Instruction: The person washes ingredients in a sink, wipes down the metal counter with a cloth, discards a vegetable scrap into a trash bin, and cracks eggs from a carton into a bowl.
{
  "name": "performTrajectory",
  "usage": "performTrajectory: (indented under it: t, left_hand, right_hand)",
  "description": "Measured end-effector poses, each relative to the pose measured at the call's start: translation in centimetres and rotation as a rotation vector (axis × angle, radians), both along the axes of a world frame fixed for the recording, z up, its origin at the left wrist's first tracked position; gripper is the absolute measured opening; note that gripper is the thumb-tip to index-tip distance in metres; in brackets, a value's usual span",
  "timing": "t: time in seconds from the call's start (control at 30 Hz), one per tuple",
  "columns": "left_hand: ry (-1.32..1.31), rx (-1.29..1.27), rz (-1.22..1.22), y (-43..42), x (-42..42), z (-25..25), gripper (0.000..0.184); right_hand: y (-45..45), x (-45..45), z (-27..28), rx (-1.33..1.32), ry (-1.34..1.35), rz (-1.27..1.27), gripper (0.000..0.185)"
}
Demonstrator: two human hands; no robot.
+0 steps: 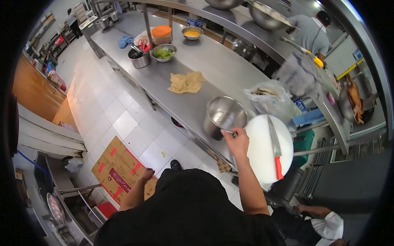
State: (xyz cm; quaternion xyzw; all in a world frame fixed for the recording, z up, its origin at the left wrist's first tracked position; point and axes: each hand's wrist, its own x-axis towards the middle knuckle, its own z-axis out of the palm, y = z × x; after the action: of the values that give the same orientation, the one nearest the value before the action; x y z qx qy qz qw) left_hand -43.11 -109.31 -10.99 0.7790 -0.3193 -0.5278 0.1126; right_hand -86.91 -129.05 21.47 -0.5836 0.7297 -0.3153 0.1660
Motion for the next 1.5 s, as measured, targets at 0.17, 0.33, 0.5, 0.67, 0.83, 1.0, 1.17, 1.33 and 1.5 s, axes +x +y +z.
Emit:
performTrajectory:
  t: [0.17,0.33,0.5,0.67,0.83,1.0,1.17,1.33,1.5]
  left_hand:
    - [0.159,0.096,0.385,4.9,7.9,-2.0,0.026]
    - [0.036,0.308,0.316,7.0,11.1,-1.7,0.018]
    - [0.135,0.126,0.15,4.6,8.6,-4.4,0.028]
    - [0.107,-0.07,0.305,0.3,0.4,-6.0,0.045]
    - [0.155,-0.021,0.214,1.1,-6.3,-5.4,0.044]
    - [0.062,0.061,0.204,8.2,-9.2,-10.3,0.038]
    - [0.063,0.215,0.281,12.6,-10.6,-11.9,0.037]
    - [0.024,0.04,0.269,12.0,-16.6,-15.1,0.04]
    - [0.145,0.09,0.197,8.9,-24.8,-15.1,0.038]
  right_hand:
    - [0.2,2.6,0.9,0.29,0.383,0.064,0.048]
    - [0.2,7.5,2.3,0.344,0.346,0.302,0.051]
    - [1.0,11.5,-1.3,0.667,0.439,0.686,0.048]
    - [3.4,11.7,-7.3,1.004,0.399,0.873,0.047]
    - [6.4,4.6,-18.6,1.163,0.279,0.713,0.043]
    - [11.5,-4.9,-30.0,1.195,0.256,0.528,0.045]
    - [15.9,-10.7,-38.8,1.269,-0.064,0.089,0.046]
    - [17.4,-13.9,-44.3,1.335,-0.527,-0.238,0.03]
    - [15.9,-15.8,-50.3,1.272,-0.712,-0.552,0.044]
